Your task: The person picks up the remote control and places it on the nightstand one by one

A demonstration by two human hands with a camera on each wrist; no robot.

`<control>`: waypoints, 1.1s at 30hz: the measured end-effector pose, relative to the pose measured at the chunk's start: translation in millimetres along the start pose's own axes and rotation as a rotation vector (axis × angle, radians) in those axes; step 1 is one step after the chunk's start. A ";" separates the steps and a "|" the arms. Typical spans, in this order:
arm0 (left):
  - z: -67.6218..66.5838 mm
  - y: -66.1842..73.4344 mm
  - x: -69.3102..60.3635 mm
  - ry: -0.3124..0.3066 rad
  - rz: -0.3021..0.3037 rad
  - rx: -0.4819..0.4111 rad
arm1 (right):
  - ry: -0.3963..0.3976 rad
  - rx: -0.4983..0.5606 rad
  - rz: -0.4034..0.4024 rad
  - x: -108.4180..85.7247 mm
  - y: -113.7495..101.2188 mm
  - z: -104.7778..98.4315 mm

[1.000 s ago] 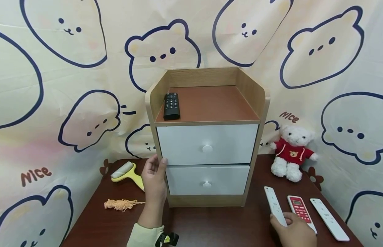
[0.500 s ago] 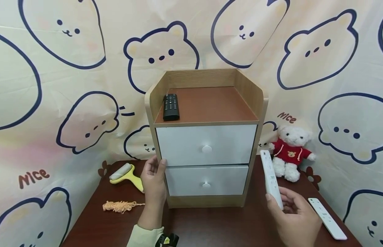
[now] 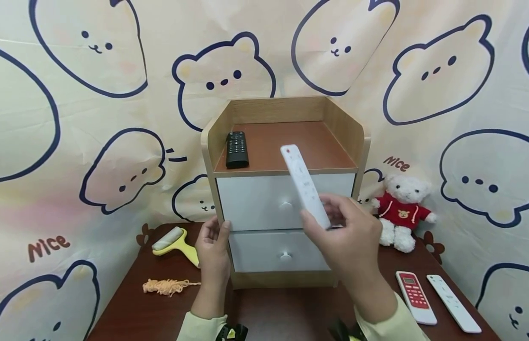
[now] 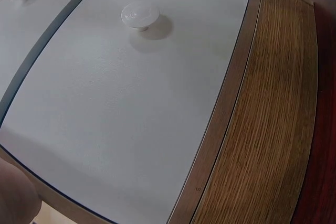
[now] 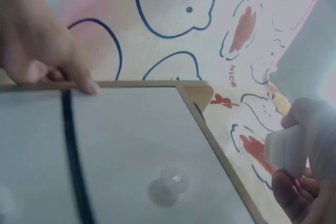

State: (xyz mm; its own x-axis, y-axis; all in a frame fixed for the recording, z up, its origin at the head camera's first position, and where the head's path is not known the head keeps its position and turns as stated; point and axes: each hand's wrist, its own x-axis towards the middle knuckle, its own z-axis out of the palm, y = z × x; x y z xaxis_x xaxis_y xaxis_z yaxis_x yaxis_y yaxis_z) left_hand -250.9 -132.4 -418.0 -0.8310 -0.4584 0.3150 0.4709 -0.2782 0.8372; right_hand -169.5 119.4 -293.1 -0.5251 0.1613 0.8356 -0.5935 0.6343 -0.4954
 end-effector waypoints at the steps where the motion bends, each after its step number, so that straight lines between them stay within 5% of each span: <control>1: -0.1 -0.5 -0.1 -0.002 -0.003 0.000 | -0.004 -0.027 -0.033 8.9 -2.8 5.2; 7: -0.8 -2.2 0.7 -0.007 0.004 -0.012 | -0.079 -0.180 -0.101 61.5 -23.0 34.3; 17: -1.7 0.2 -1.3 -0.018 -0.008 -0.009 | -0.408 -0.465 0.076 125.7 -55.1 77.5; 22: -0.6 -0.2 -0.7 -0.020 -0.010 -0.012 | -0.505 -0.534 0.165 139.6 -54.4 92.2; 33: -0.9 -0.5 -0.9 -0.016 0.003 0.006 | -0.556 -0.552 0.221 142.0 -52.3 104.0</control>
State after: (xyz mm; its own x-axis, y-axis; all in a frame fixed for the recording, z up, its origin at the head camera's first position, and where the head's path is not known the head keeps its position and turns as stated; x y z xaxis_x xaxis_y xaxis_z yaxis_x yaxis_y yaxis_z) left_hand -250.0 -132.5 -419.1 -0.8342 -0.4459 0.3246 0.4717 -0.2718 0.8389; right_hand -276.4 30.5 -173.2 -0.9070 0.0196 0.4207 -0.1308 0.9364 -0.3256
